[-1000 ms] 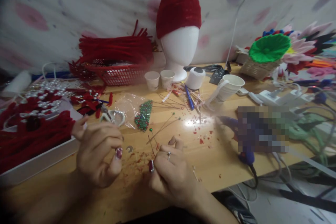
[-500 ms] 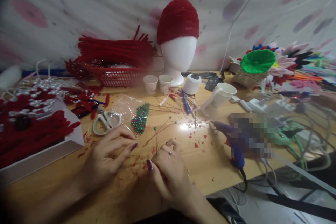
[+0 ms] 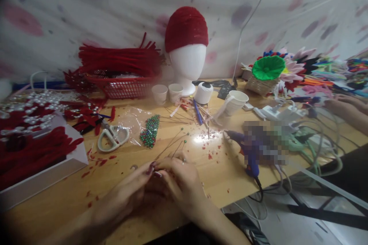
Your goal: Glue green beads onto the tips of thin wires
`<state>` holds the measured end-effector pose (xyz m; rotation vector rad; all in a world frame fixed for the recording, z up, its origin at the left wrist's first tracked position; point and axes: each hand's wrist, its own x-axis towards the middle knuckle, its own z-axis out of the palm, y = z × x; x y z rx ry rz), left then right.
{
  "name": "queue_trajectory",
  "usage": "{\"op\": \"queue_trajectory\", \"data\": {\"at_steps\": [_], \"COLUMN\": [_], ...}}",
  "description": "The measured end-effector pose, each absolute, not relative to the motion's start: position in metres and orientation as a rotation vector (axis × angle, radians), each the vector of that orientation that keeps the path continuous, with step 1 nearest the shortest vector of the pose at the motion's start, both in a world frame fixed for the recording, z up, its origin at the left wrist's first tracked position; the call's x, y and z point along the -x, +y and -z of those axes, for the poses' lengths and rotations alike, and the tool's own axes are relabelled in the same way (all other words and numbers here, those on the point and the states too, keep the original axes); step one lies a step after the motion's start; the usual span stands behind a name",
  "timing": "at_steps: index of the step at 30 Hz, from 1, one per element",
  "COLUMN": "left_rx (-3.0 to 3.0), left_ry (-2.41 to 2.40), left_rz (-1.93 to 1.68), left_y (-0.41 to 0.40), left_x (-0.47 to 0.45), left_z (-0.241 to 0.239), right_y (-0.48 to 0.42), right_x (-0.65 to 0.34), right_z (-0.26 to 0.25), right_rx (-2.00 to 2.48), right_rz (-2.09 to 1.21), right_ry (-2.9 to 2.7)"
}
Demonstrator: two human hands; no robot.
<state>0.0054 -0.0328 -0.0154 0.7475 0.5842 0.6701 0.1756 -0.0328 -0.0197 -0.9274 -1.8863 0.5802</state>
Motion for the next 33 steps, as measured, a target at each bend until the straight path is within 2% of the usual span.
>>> {"op": "queue_trajectory", "data": {"at_steps": [7,17,26,33], "left_rx": [-1.058,-1.467,-1.611,-1.449], "left_ry": [0.775,1.069,0.993,1.014], "left_rz": [-0.604,-0.624,-0.722,-0.664], "left_y": [-0.032,-0.021,-0.026,-0.028], "left_x": [-0.006,0.007,0.003,0.001], "left_z": [0.013,0.009,0.0,0.003], "right_y": [-0.034,-0.035,-0.035,-0.036], "right_x": [-0.174,-0.179,-0.175,-0.175], "right_z": [0.021,0.015,0.019,0.014], "right_rx": [0.986,1.147,1.081,0.997], "right_rz": [-0.531,-0.187,-0.415,-0.48], "right_ry": [-1.916,-1.779,-1.85,-1.761]}}
